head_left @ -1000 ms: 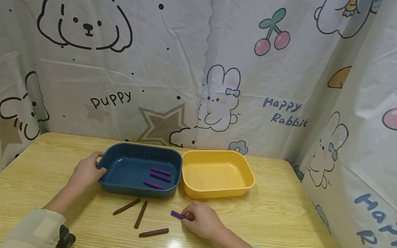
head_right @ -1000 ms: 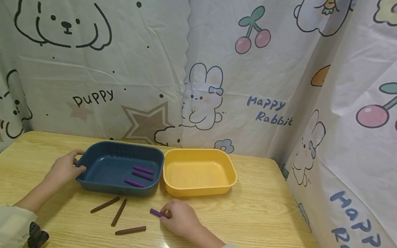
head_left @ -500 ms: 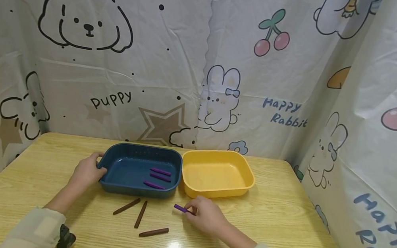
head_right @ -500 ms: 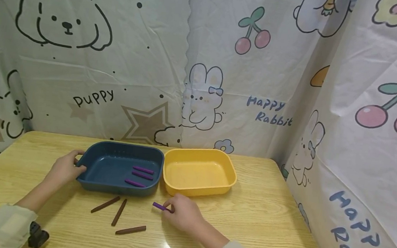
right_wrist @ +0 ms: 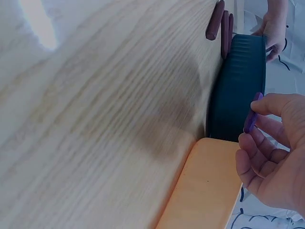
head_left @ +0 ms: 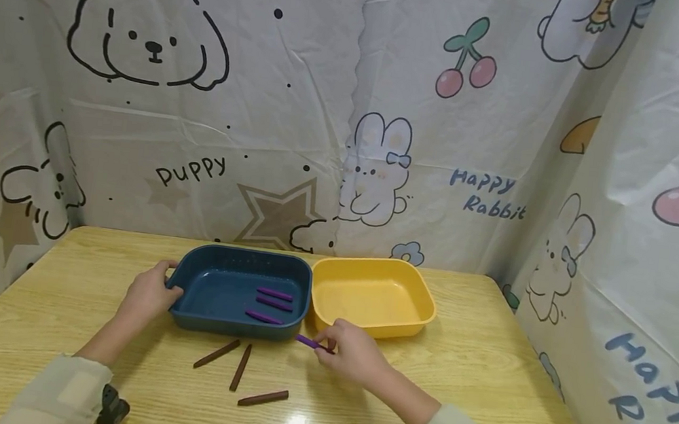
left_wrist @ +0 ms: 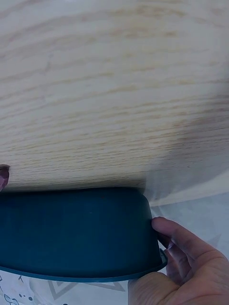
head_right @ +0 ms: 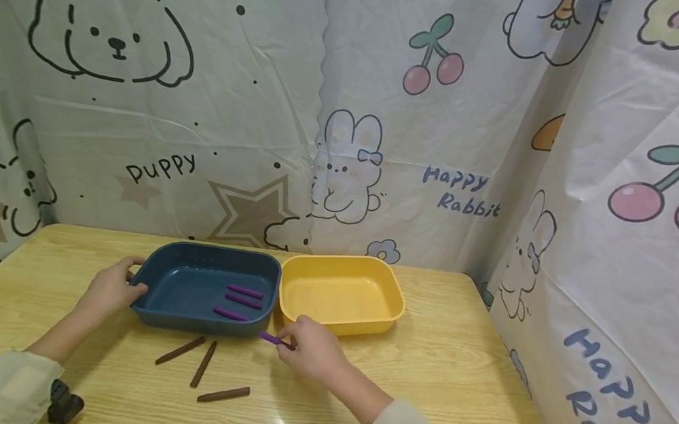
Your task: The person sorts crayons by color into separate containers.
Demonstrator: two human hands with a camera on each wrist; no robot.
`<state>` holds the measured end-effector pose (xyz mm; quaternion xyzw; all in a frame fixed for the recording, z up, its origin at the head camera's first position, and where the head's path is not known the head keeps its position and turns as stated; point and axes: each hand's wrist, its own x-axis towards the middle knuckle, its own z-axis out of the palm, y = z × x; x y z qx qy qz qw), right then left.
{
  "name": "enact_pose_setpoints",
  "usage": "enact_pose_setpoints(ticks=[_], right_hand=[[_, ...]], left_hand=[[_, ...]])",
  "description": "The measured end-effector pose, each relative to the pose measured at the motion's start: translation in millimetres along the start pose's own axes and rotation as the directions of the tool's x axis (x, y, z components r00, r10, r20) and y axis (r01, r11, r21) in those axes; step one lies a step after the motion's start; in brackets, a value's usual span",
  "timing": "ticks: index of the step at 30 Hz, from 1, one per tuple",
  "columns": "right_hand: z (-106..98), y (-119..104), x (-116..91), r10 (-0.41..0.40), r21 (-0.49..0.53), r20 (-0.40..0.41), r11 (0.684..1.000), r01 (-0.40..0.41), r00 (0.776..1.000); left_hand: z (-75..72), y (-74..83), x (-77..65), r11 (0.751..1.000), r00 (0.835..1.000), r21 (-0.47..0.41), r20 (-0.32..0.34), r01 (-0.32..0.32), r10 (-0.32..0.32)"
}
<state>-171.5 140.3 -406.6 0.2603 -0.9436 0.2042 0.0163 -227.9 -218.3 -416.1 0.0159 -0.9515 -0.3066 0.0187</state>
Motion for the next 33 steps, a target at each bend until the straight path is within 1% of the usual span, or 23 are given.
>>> enact_pose_setpoints(ticks=[8, 12, 21, 27, 33], right_hand=[[-7, 0, 3, -0.023, -0.013, -0.039, 1.000, 0.023, 0.999], [-11, -1, 5, -0.025, -0.016, -0.044, 1.000, 0.024, 0.999], [-17, -6, 14, 0.019, 0.004, -0.047, 1.000, -0.019, 0.999], [-19, -5, 18, 0.016, 0.020, -0.056, 1.000, -0.015, 0.998], [-18, -6, 27, 0.022, 0.001, -0.057, 1.000, -0.022, 0.998]], left_hand=[[-0.4, 0.3, -0.8, 1.000, 1.000, -0.001, -0.012, -0.001, 0.001], [0.0, 0.2, -0.5, 1.000, 1.000, -0.004, -0.013, -0.003, 0.003], [2.5, -1.4, 0.2, 1.000, 1.000, -0.002, -0.008, -0.007, 0.007], [2.2, -0.9, 0.0, 1.000, 1.000, -0.002, -0.002, 0.000, 0.000], [0.8, 0.0, 0.6, 1.000, 1.000, 0.002, -0.006, 0.001, -0.001]])
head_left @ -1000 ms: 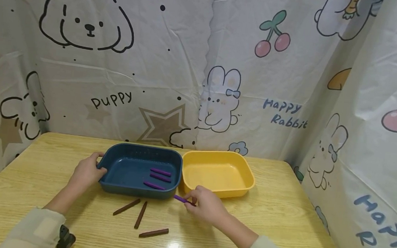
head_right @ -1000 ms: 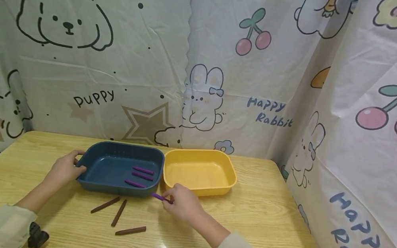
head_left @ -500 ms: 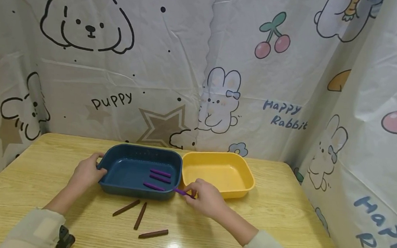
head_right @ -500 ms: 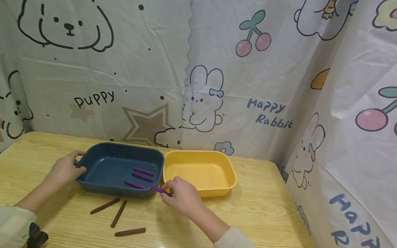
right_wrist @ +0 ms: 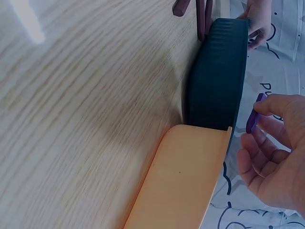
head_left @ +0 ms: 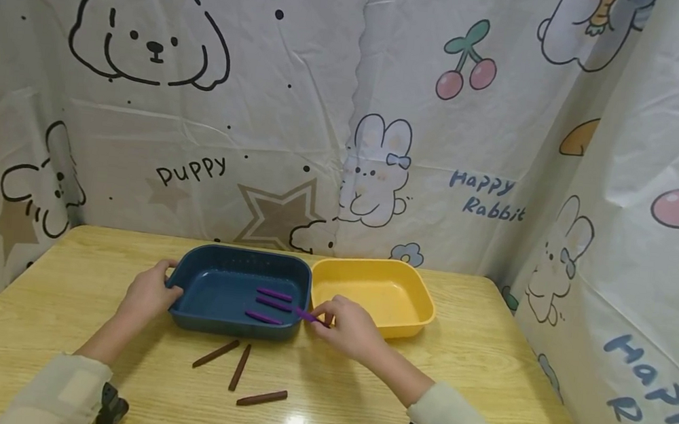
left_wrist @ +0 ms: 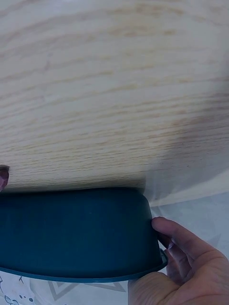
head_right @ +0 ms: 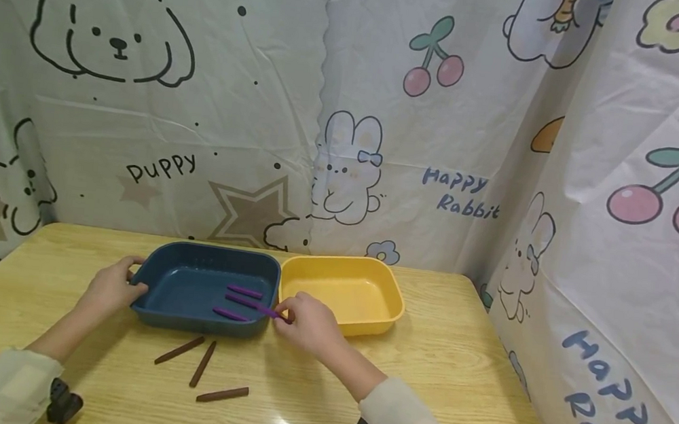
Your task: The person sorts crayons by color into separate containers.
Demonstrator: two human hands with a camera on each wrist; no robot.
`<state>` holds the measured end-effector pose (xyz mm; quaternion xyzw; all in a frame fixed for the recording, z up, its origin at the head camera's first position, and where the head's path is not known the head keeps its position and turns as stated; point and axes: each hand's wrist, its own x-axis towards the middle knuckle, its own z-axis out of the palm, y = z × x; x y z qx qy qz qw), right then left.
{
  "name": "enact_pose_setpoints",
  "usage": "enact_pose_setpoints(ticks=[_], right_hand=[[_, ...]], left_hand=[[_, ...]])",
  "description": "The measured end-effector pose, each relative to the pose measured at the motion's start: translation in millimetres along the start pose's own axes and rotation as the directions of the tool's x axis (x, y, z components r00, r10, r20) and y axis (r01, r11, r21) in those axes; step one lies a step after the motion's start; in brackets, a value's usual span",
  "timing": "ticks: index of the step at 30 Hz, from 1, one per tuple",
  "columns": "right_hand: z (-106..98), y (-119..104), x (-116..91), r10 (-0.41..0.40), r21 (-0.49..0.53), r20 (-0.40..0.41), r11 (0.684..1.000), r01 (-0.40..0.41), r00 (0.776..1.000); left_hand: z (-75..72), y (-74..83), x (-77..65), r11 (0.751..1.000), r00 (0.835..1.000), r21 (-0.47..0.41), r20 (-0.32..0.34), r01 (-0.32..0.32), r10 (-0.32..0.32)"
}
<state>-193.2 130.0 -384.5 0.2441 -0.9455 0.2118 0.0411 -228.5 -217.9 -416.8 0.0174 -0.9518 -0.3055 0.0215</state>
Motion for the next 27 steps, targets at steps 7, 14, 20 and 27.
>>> enact_pose_setpoints(ticks=[7, 14, 20, 27], right_hand=[[4, -1, 12, -0.005, 0.006, -0.004, 1.000, 0.005, 1.000], [7, -4, 23, -0.005, 0.019, -0.005, 1.000, 0.005, 1.000], [9, -9, 31, 0.011, 0.018, 0.011, 1.000, -0.011, 1.000], [12, -16, 44, -0.024, -0.023, 0.024, 0.999, 0.024, 0.999]], left_hand=[[-1.1, 0.4, 0.6, 1.000, 1.000, 0.009, 0.007, 0.000, 0.000], [-0.9, 0.9, 0.1, 1.000, 1.000, 0.004, 0.001, -0.006, 0.006], [0.0, 0.5, 0.6, 1.000, 1.000, 0.002, 0.001, -0.006, 0.006], [0.6, -0.8, 1.6, 1.000, 1.000, 0.004, 0.005, -0.004, 0.004]])
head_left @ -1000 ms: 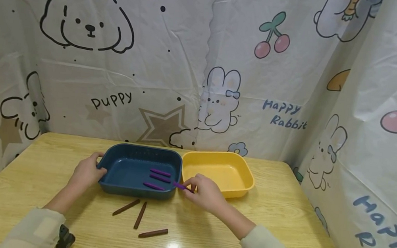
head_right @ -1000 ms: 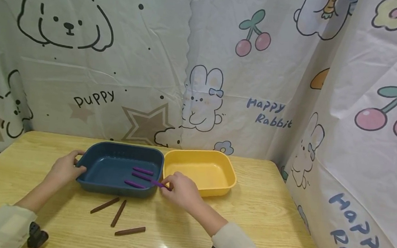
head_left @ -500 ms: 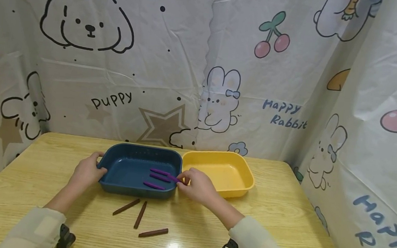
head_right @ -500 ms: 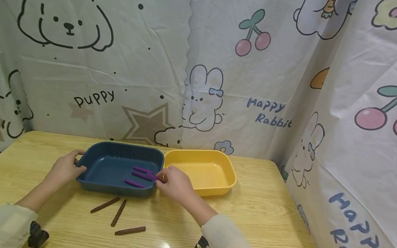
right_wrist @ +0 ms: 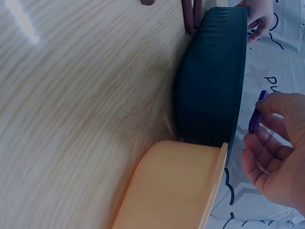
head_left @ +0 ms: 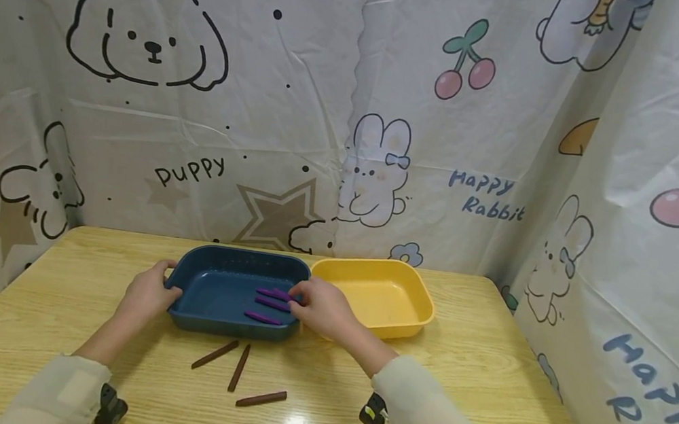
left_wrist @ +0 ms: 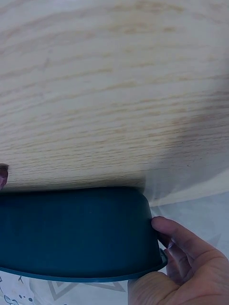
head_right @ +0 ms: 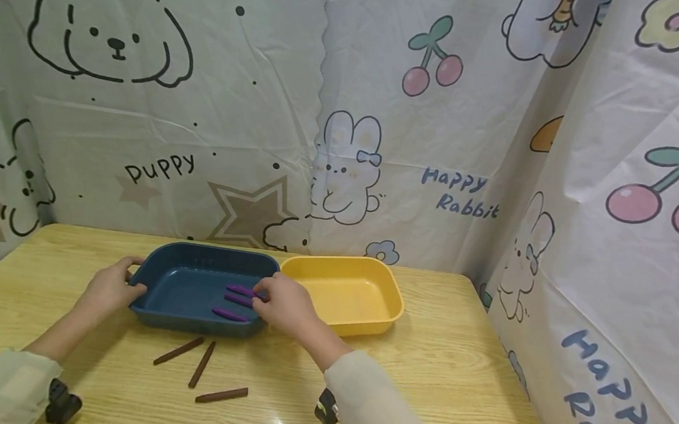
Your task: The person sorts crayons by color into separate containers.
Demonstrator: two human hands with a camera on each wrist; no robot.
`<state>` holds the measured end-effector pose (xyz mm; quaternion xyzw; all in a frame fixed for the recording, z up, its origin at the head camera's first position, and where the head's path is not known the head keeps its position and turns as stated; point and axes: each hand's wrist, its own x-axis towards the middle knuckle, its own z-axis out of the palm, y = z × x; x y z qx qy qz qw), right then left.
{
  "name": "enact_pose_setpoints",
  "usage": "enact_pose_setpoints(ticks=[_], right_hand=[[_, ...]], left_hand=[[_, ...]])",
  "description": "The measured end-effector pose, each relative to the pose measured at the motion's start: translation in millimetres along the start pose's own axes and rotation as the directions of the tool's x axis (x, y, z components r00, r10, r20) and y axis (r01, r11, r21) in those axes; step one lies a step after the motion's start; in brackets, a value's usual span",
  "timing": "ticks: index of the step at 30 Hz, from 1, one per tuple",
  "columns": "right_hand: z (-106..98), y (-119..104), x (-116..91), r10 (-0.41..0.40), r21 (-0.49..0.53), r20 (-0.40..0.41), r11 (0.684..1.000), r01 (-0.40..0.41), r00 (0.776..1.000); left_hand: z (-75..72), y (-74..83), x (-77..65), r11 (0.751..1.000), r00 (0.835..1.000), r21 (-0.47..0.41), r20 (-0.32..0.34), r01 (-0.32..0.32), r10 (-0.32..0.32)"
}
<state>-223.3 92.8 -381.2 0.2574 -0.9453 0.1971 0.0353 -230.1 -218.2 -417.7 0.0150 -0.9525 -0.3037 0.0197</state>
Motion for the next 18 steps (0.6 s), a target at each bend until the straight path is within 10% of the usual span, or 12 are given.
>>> enact_pose_setpoints(ticks=[18], right_hand=[[18, -11, 22, -0.026, -0.056, 0.022, 0.998, 0.027, 0.999]], left_hand=[[-0.5, 0.9, -0.6, 1.000, 1.000, -0.006, 0.000, 0.009, -0.009]])
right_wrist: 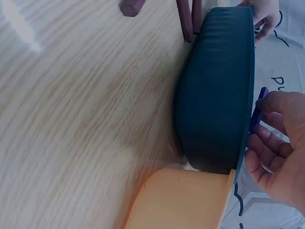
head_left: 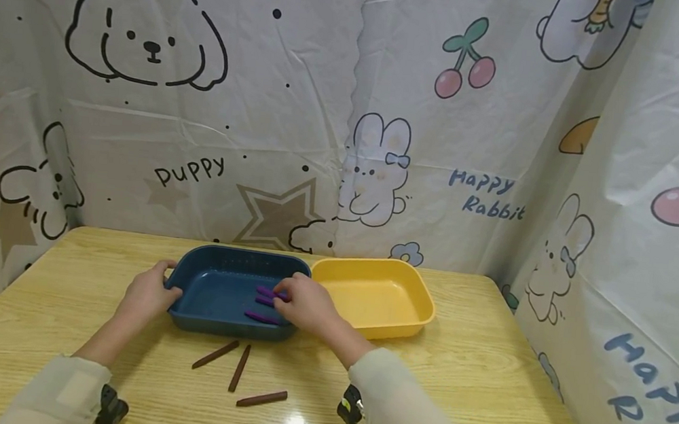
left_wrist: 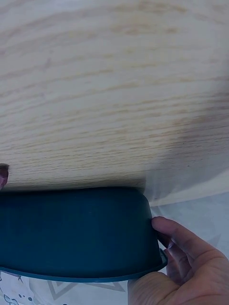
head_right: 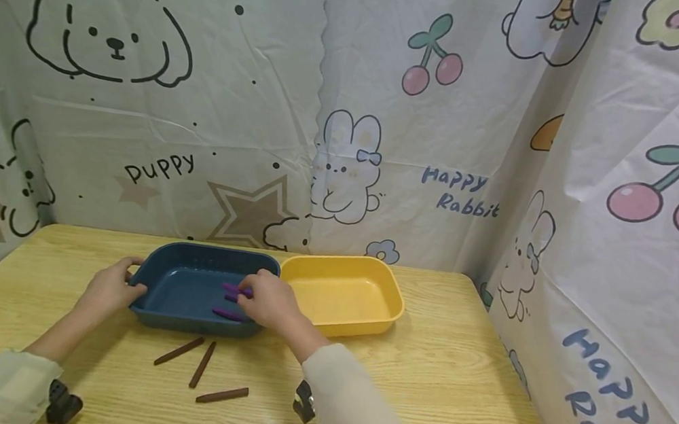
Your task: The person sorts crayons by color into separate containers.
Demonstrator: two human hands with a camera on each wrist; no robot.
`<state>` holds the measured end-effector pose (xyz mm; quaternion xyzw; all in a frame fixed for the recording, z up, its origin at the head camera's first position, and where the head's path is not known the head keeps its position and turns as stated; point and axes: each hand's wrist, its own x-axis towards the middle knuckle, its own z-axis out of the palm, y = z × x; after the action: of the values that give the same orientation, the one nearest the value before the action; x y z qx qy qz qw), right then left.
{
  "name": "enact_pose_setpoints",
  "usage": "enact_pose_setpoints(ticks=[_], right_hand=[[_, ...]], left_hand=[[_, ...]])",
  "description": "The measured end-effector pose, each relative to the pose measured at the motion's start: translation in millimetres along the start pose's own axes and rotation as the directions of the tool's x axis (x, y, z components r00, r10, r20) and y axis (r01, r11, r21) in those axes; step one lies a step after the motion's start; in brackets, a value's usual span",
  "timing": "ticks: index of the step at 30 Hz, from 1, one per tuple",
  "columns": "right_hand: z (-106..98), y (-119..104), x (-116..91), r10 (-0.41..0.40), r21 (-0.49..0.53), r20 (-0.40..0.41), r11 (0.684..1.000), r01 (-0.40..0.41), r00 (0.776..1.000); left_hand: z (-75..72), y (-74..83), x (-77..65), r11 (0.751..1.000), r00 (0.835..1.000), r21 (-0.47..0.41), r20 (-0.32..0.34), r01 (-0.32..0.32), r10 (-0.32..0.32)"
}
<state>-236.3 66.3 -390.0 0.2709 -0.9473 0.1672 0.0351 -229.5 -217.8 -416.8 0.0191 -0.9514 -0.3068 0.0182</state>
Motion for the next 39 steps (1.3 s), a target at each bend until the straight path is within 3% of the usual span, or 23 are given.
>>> enact_pose_setpoints(ticks=[25, 39], right_hand=[[23, -4, 12, 0.035, -0.129, 0.017, 0.991, -0.033, 0.999], [14, 1, 8, 0.037, 0.000, -0.072, 0.999, -0.037, 0.997]], left_hand=[[2.3, -0.5, -0.1, 1.000, 1.000, -0.009, 0.002, -0.001, 0.001], [-0.5, -0.1, -2.0, 1.000, 1.000, -0.007, -0.002, -0.004, 0.004]])
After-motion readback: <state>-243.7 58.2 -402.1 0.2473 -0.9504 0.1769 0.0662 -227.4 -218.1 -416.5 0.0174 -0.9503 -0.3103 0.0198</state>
